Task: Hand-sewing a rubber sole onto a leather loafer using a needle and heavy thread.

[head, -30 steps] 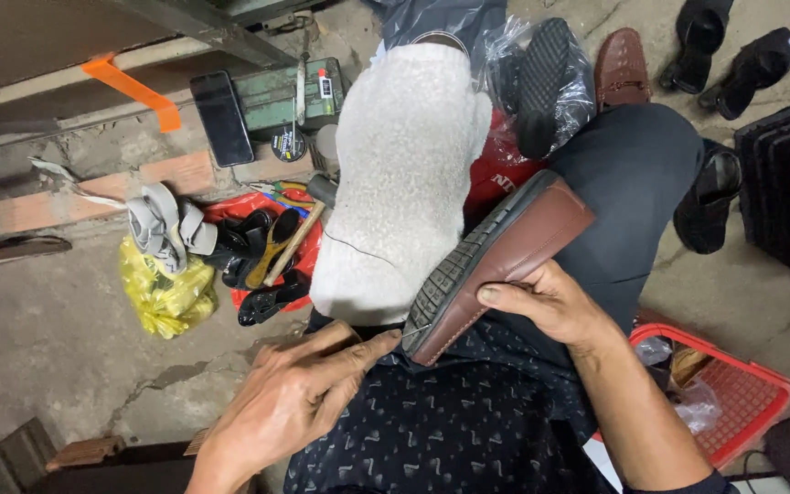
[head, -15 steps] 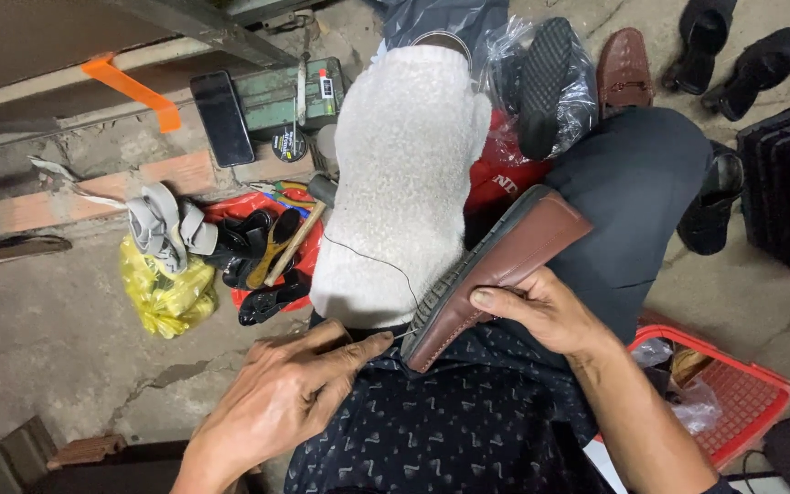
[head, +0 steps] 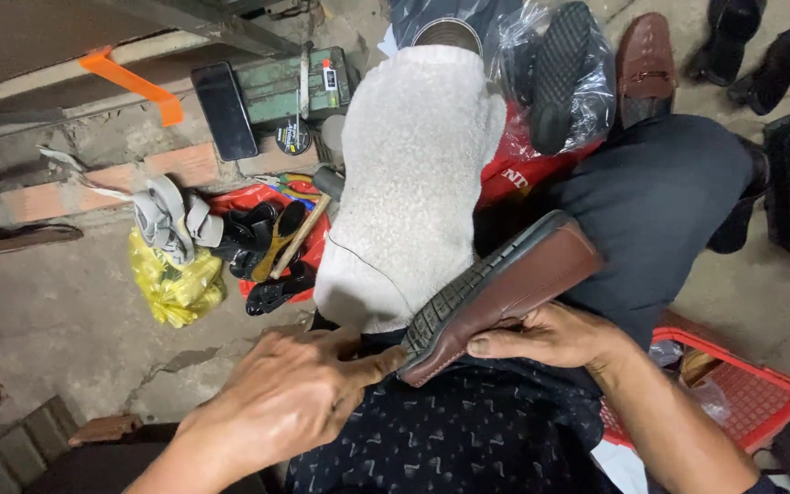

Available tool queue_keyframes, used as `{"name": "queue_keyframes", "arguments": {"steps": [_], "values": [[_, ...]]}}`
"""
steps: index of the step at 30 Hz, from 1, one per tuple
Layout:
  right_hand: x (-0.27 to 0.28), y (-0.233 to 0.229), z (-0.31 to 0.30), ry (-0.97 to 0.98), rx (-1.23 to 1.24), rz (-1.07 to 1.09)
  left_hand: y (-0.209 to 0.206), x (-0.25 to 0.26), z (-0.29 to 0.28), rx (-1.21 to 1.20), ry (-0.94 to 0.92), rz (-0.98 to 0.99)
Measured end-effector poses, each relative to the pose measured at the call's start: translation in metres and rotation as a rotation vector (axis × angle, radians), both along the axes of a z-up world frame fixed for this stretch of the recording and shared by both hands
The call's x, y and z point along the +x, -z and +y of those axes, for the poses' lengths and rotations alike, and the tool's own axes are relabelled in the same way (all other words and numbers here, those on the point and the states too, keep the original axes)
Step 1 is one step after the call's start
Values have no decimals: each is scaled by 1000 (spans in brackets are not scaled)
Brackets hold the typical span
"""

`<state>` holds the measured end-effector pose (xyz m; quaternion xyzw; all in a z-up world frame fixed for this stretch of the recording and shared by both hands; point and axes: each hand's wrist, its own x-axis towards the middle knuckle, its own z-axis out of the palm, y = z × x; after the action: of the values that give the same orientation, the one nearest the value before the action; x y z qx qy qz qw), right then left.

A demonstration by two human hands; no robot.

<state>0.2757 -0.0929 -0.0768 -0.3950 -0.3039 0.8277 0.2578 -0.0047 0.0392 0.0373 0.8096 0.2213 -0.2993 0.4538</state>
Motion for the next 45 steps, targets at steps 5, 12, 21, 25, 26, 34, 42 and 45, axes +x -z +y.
{"name": "queue_keyframes", "arguments": {"steps": [5, 12, 21, 25, 26, 34, 42, 45], "values": [[2, 10, 1, 107, 183, 42, -12, 27, 1, 7, 188, 256], [3, 6, 11, 70, 73, 5, -30, 81, 7, -185, 470, 587], [10, 7, 20, -82, 120, -177, 10, 60, -51, 494, 309, 78], [9, 2, 24, -60, 177, -141, -6, 94, -36, 124, 436, 445], [9, 0, 26, -55, 168, -130, -12, 105, -29, -14, 501, 565], [8, -7, 18, 127, 194, -28, -5, 39, -7, 169, 56, 129], [77, -45, -44, 620, 22, -494, 24, -9, 16, 30, -213, -32], [111, -44, -69, 790, -89, -813, 32, -11, 20, 13, -207, 34]]}}
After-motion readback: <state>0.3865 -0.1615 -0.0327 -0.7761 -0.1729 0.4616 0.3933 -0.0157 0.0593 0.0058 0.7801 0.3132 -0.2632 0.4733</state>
